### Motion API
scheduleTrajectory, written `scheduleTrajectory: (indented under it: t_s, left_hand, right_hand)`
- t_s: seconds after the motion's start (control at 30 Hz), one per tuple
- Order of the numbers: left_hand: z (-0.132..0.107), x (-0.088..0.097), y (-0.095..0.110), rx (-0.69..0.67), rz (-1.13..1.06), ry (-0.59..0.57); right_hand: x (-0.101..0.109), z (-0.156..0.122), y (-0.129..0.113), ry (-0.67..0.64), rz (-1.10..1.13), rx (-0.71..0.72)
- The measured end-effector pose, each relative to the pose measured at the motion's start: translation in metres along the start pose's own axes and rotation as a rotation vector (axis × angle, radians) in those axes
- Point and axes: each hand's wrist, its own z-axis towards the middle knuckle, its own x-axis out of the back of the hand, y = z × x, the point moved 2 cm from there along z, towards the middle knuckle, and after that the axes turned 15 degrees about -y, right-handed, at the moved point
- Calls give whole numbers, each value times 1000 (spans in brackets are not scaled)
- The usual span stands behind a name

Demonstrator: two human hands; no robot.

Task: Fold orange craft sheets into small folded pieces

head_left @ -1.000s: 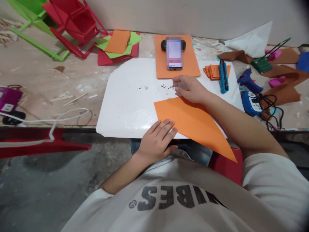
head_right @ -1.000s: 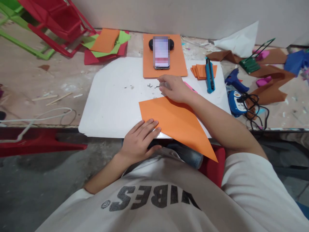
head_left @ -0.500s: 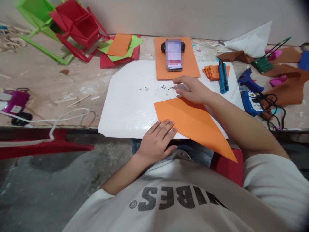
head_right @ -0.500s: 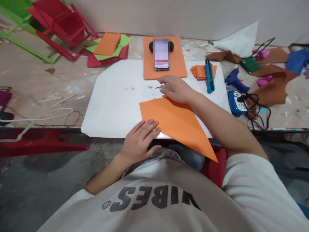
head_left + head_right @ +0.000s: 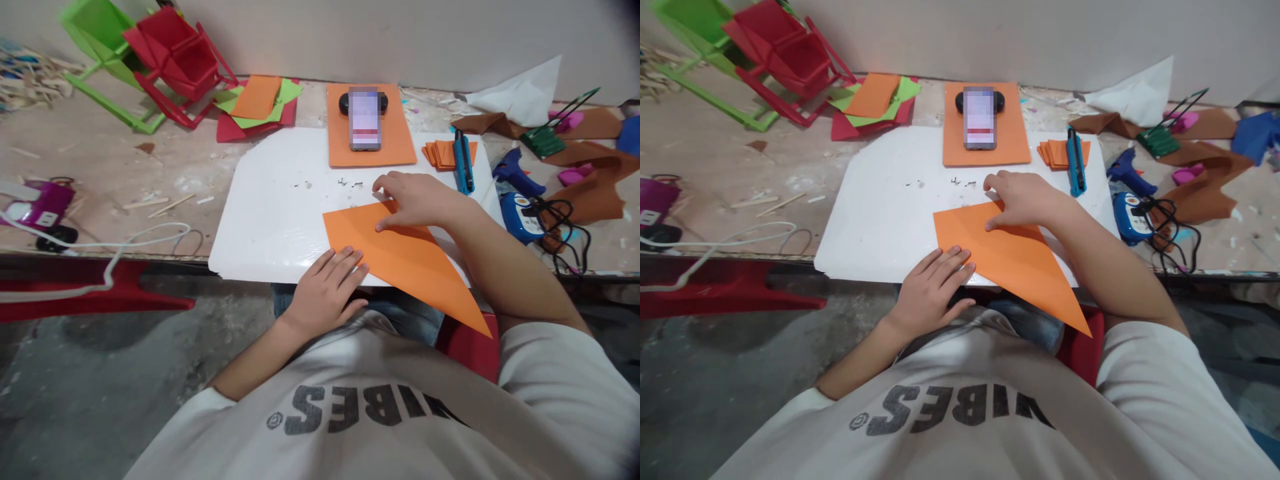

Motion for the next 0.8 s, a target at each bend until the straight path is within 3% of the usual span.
scheduleTrajectory:
  t_s: [0.3,0.53,0.6,0.67,0.73,0.8]
  left_hand:
    - [-1,0,-2,7,-14,-42]
    - [-1,2,1,43,-14,-67]
    - [-1,7,-2,86,-82,20]
    - [-3,13,-8,160,-170,205]
    - [-5,18,-16,280,-195,407]
    - [-5,17,-20,362,-175,489]
  right_hand:
    - [2,8,4,-53,15,58]
    - [15,-5,5,80,117,245]
    - [18,-18,-1,171,92,258]
    - [15,-34,-11,265,12,265]
    - [3,-51,-22,318,-73,274]
    - [-15,-66,-31,344,-126,259]
